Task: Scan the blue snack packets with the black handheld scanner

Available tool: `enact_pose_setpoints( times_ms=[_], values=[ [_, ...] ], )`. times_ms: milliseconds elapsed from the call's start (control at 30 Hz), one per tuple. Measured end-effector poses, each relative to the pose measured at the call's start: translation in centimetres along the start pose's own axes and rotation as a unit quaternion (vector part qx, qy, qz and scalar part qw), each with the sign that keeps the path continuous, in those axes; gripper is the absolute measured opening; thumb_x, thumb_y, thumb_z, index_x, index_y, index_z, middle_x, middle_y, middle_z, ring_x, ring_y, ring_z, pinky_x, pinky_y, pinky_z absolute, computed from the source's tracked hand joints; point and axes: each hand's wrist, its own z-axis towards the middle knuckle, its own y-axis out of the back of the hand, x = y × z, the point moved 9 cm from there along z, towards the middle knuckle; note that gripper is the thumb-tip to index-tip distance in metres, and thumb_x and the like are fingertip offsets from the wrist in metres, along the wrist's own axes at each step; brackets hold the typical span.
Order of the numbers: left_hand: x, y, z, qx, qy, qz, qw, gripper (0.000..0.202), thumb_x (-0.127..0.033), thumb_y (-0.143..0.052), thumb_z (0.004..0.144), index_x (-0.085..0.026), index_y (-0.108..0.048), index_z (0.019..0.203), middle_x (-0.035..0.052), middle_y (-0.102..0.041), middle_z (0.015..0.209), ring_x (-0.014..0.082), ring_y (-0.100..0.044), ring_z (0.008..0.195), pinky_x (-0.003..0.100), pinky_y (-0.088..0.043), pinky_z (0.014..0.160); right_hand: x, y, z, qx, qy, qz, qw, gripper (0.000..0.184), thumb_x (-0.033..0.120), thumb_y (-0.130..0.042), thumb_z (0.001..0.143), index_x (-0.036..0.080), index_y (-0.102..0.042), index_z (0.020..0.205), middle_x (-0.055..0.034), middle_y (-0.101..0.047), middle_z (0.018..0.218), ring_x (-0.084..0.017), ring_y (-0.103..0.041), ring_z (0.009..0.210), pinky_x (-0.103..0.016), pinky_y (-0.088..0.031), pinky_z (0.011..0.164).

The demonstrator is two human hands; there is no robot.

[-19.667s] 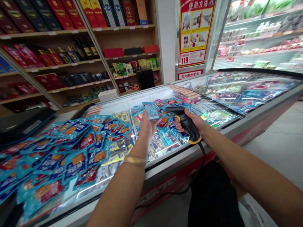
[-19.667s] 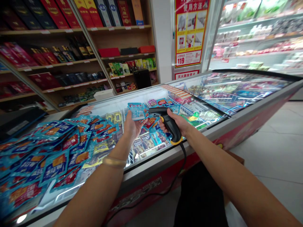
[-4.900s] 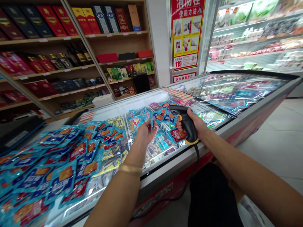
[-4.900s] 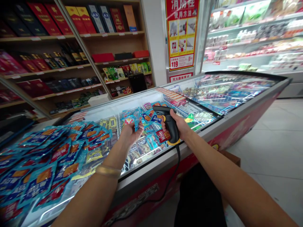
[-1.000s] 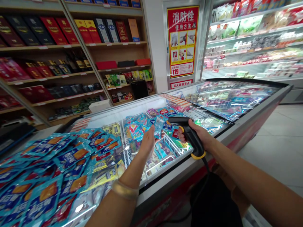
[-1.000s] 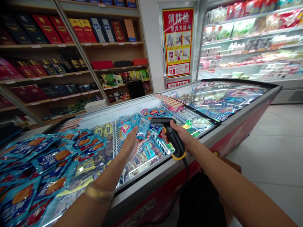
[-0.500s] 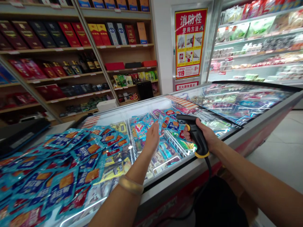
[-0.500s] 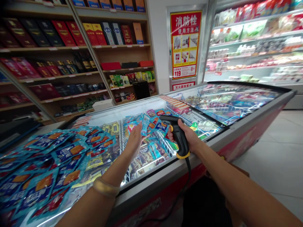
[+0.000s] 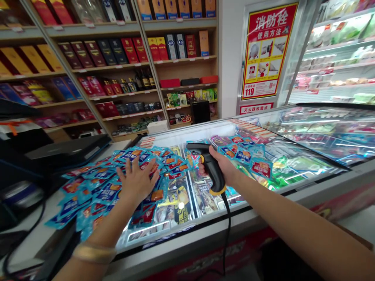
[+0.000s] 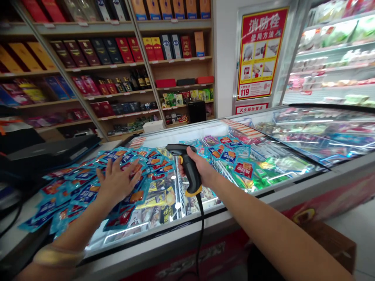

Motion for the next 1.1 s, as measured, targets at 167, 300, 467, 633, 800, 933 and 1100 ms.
enact_pose_setpoints(
  times_ms=[167, 300, 467, 633, 800, 933, 1100],
  values=[
    [1.1, -2.4, -0.2, 0.062, 0.01, 0.007, 0.998, 0.051, -0.05, -0.036, 0.092, -0.036, -0.044, 0.14, 0.011, -0.025, 0.156, 0.0444, -0.015, 0.142, 0.071, -0.016, 0.105, -2.0, -0.4, 1.6, -0.023, -0.031, 0.013, 0.999, 0.053, 0.063, -0.047, 0.088, 0.014, -0.059, 0.073, -0.0041, -0.055, 0.059, -0.012, -0.052, 0.054, -0.021, -0.046, 0.053],
    [1.1, -2.6, 0.5, 0.068, 0.01, 0.001, 0.998, 0.053, -0.052, -0.035, 0.091, -0.035, -0.044, 0.141, 0.0117, -0.025, 0.156, 0.0449, -0.015, 0.142, 0.072, -0.016, 0.105, -1.9, 0.4, 1.6, -0.03, -0.027, 0.021, 0.999, 0.056, 0.064, -0.043, 0.089, 0.014, -0.059, 0.072, -0.0047, -0.055, 0.06, -0.012, -0.052, 0.054, -0.021, -0.047, 0.053],
    [0.4, -0.7, 0.2, 0.014, 0.0, 0.009, 1.0, 0.058, -0.054, -0.04, 0.089, -0.034, -0.041, 0.143, 0.0106, -0.022, 0.157, 0.0456, -0.012, 0.143, 0.071, -0.013, 0.106, -0.4, 1.3, 0.2, -0.018, -0.009, 0.034, 0.999, 0.054, 0.064, -0.043, 0.089, 0.014, -0.059, 0.075, -0.0047, -0.055, 0.062, -0.012, -0.052, 0.056, -0.022, -0.047, 0.054],
    [-4.7, 2.1, 0.2, -0.066, -0.046, -0.025, 0.996, 0.058, -0.048, -0.047, 0.088, -0.026, -0.042, 0.142, 0.0158, -0.027, 0.153, 0.0388, -0.018, 0.143, 0.064, -0.015, 0.111, 3.0, 4.1, -2.9, -0.047, 0.042, 0.034, 0.997, 0.051, 0.063, -0.043, 0.089, 0.015, -0.06, 0.081, -0.0054, -0.055, 0.065, -0.015, -0.053, 0.059, -0.026, -0.049, 0.057],
    [-15.3, 1.7, 0.5, -0.025, -0.166, -0.156, 0.973, 0.062, -0.048, -0.054, 0.085, -0.021, -0.043, 0.14, 0.0191, -0.042, 0.143, 0.0364, -0.038, 0.133, 0.059, -0.027, 0.109, 7.2, 9.2, -7.8, -0.099, 0.102, 0.042, 0.989, 0.049, 0.061, -0.041, 0.091, 0.016, -0.06, 0.086, -0.0056, -0.055, 0.066, -0.016, -0.053, 0.06, -0.026, -0.049, 0.056],
    [-24.8, 0.4, -1.1, 0.062, -0.238, -0.248, 0.937, 0.069, -0.051, -0.057, 0.082, -0.019, -0.039, 0.141, 0.0184, -0.047, 0.139, 0.0341, -0.042, 0.131, 0.053, -0.035, 0.106, 9.3, 13.6, -12.1, -0.165, 0.128, 0.048, 0.977, 0.05, 0.062, -0.039, 0.091, 0.017, -0.06, 0.084, -0.0056, -0.054, 0.065, -0.016, -0.053, 0.058, -0.026, -0.048, 0.052],
    [-33.3, -0.7, -3.3, 0.135, -0.271, -0.284, 0.91, 0.067, -0.054, -0.057, 0.081, -0.018, -0.043, 0.136, 0.017, -0.054, 0.13, 0.0321, -0.054, 0.117, 0.045, -0.045, 0.095, 9.8, 17.1, -15.2, -0.22, 0.138, 0.055, 0.964, 0.048, 0.06, -0.041, 0.09, 0.017, -0.06, 0.085, -0.0057, -0.055, 0.064, -0.017, -0.054, 0.058, -0.028, -0.051, 0.055]
  ],
)
